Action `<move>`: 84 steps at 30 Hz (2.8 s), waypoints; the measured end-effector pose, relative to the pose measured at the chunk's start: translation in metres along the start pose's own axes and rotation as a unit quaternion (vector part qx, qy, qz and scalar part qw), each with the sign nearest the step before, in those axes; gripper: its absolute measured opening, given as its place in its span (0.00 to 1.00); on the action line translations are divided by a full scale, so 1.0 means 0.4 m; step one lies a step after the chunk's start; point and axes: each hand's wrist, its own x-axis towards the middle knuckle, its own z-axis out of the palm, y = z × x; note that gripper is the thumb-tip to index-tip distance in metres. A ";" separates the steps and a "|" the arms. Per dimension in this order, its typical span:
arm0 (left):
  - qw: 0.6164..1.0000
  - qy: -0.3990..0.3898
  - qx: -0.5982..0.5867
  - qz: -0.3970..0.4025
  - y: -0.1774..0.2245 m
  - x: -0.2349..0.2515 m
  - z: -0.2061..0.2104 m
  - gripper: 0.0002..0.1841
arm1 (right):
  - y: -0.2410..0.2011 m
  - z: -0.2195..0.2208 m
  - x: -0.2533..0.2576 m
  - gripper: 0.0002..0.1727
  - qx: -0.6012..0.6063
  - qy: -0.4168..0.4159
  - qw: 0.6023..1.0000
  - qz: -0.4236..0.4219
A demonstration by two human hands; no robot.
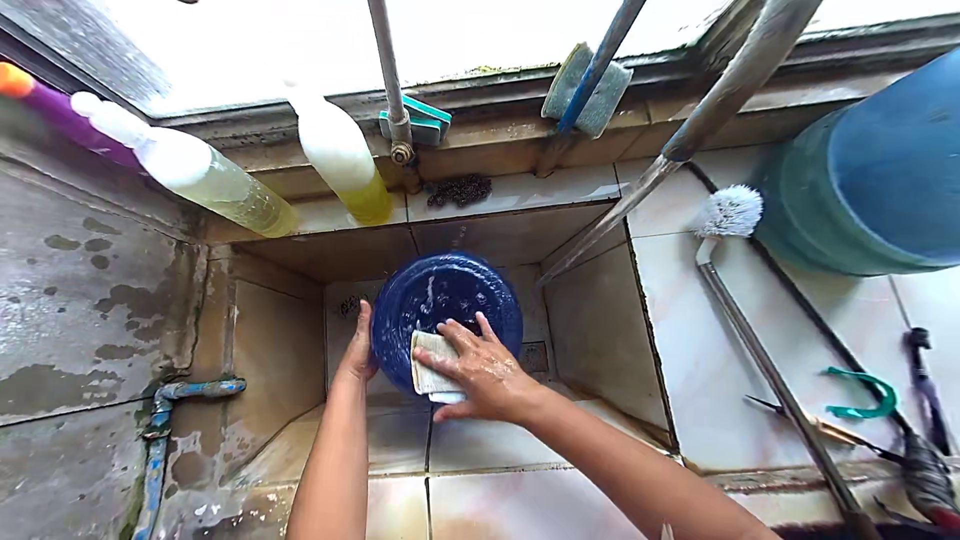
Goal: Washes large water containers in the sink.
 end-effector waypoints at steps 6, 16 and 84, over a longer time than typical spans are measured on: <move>0.985 0.076 0.098 0.122 0.000 -0.117 0.125 0.57 | 0.095 0.003 0.115 0.42 -0.139 0.169 0.966 0.136; 0.986 0.087 0.021 0.144 -0.038 -0.139 0.072 0.52 | 0.065 -0.017 0.040 0.37 -0.120 0.138 0.963 0.201; 0.926 0.273 -0.260 0.003 -0.125 -0.179 -0.087 0.28 | 0.277 -0.214 -0.020 0.30 0.615 0.486 0.593 0.184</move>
